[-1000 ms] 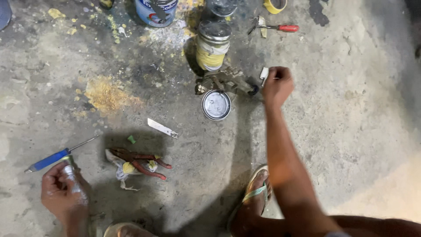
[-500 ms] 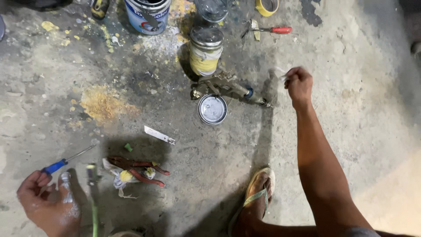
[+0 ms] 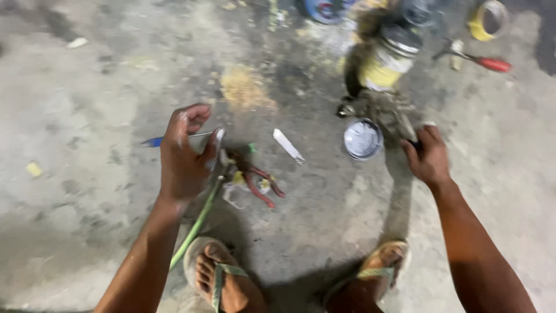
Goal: The person cleans a green hose end with a white cloth, then uses a blue screwdriver to scrape and clean the hose end. The person also uses pliers to grip and adjust the hose end.
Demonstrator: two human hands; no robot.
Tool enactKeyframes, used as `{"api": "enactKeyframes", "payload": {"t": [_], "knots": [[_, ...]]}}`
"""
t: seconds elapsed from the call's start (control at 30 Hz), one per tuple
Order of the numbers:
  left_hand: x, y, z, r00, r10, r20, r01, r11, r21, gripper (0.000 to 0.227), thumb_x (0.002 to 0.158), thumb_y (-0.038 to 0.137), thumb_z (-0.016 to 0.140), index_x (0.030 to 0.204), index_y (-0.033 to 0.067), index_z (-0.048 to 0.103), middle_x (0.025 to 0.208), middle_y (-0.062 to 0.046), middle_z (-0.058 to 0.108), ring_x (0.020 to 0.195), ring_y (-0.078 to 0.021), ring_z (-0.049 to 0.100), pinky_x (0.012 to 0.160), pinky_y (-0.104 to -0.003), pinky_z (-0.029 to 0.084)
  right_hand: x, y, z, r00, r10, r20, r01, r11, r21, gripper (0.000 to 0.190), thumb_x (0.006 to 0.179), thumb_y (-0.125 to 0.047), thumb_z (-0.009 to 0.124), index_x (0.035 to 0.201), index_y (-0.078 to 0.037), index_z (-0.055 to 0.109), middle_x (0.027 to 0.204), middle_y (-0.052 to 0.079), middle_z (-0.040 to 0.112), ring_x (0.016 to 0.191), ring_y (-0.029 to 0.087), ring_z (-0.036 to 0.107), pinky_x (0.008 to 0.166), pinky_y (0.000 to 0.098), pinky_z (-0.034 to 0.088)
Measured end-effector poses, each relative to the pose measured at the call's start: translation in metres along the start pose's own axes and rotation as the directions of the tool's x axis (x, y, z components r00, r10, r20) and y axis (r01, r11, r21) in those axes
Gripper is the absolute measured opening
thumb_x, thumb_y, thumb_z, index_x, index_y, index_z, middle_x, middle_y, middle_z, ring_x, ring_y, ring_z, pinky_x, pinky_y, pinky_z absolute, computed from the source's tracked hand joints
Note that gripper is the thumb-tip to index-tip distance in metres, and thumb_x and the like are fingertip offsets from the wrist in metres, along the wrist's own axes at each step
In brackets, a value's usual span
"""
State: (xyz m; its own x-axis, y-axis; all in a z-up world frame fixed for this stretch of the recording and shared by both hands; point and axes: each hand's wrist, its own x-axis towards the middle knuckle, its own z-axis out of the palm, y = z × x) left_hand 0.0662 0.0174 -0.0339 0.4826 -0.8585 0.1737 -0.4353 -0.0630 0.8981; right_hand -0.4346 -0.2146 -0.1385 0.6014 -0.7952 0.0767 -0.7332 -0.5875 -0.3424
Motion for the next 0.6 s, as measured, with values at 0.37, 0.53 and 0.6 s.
{"api": "enactKeyframes", "payload": {"t": [0.37, 0.53, 0.6], "knots": [[-0.009, 0.091, -0.058, 0.907, 0.304, 0.293, -0.281, 0.952, -0.118, 0.024, 0.081, 0.007, 0.066, 0.105, 0.006, 0.069, 0.097, -0.016, 0.069, 0.093, -0.0384, 0.07, 0.082, -0.049, 0.059, 0.022, -0.163, 0.007, 0.973, -0.228, -0.047, 0.233, 0.951, 0.204, 0.034, 0.083, -0.028, 0.081, 0.103, -0.003, 0.067, 0.093, 0.018, 0.057, 0.086, 0.044, 0.063, 0.073, 0.0475, 0.051], [-0.023, 0.097, -0.035, 0.777, 0.469, 0.42, -0.489, 0.87, -0.066, 0.036, 0.091, 0.017, 0.053, 0.119, -0.0051, 0.062, 0.115, -0.027, 0.063, 0.107, -0.0485, 0.064, 0.088, -0.056, 0.054, 0.064, -0.311, 0.046, 0.891, -0.452, -0.047, 0.444, 0.843, 0.303, 0.025, 0.085, -0.024, 0.074, 0.099, -0.004, 0.067, 0.089, 0.018, 0.061, 0.084, 0.043, 0.064, 0.072, 0.0488, 0.052], [-0.031, 0.062, -0.041, 0.704, 0.006, 0.71, -0.47, 0.754, 0.459, 0.056, 0.086, 0.004, 0.033, 0.141, -0.0021, 0.041, 0.141, -0.027, 0.043, 0.137, -0.0511, 0.033, 0.114, -0.057, 0.026, 0.073, -0.366, 0.076, 0.856, -0.514, 0.048, 0.476, 0.822, 0.311, 0.03, 0.081, -0.025, 0.074, 0.098, -0.001, 0.066, 0.097, 0.02, 0.06, 0.086, 0.042, 0.062, 0.072, 0.0546, 0.052]]}}
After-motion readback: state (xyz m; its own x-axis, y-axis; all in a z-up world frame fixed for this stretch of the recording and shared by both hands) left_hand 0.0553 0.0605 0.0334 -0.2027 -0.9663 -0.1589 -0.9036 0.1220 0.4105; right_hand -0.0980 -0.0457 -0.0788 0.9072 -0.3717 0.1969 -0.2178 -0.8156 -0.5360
